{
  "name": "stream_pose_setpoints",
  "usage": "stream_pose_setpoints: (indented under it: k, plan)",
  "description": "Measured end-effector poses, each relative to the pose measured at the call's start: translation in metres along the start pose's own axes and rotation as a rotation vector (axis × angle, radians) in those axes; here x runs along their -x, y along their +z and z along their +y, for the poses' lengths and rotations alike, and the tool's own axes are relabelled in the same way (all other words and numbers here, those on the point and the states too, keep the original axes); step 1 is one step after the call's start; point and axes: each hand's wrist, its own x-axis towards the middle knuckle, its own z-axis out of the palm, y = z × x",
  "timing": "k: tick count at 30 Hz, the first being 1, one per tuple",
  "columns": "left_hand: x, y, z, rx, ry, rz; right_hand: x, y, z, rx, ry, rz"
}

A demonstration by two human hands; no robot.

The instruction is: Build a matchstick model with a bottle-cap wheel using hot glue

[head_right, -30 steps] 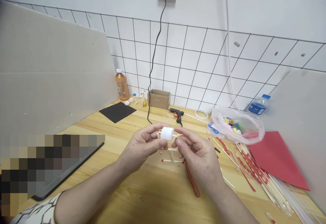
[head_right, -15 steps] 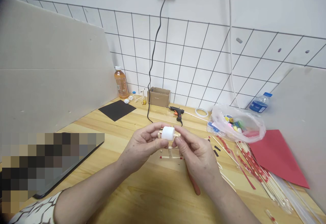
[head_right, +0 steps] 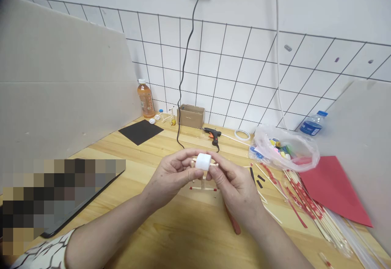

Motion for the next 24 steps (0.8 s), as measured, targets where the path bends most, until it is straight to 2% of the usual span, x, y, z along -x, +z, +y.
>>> stream_pose_setpoints:
  k: [10,15,20,24]
  plan:
    - [0.0004,-0.0016,-0.0010,-0.082,0.000,0.042,-0.0010,0.0002,-0.0035,-0.012,-0.046,-0.053]
    - [0.0004,-0.0016,-0.0025,-0.098,-0.007,0.054,0.0005,0.0008,-0.0080,-0.020,-0.019,-0.101]
    - [0.0007,-0.0021,-0.0048,-0.123,0.012,0.039,0.0006,0.0050,-0.0071,0.048,-0.050,-0.034]
    - [0.0008,-0.0028,-0.0068,-0.150,0.037,0.029,0.0011,0.0066,-0.0065,0.050,-0.043,-0.028]
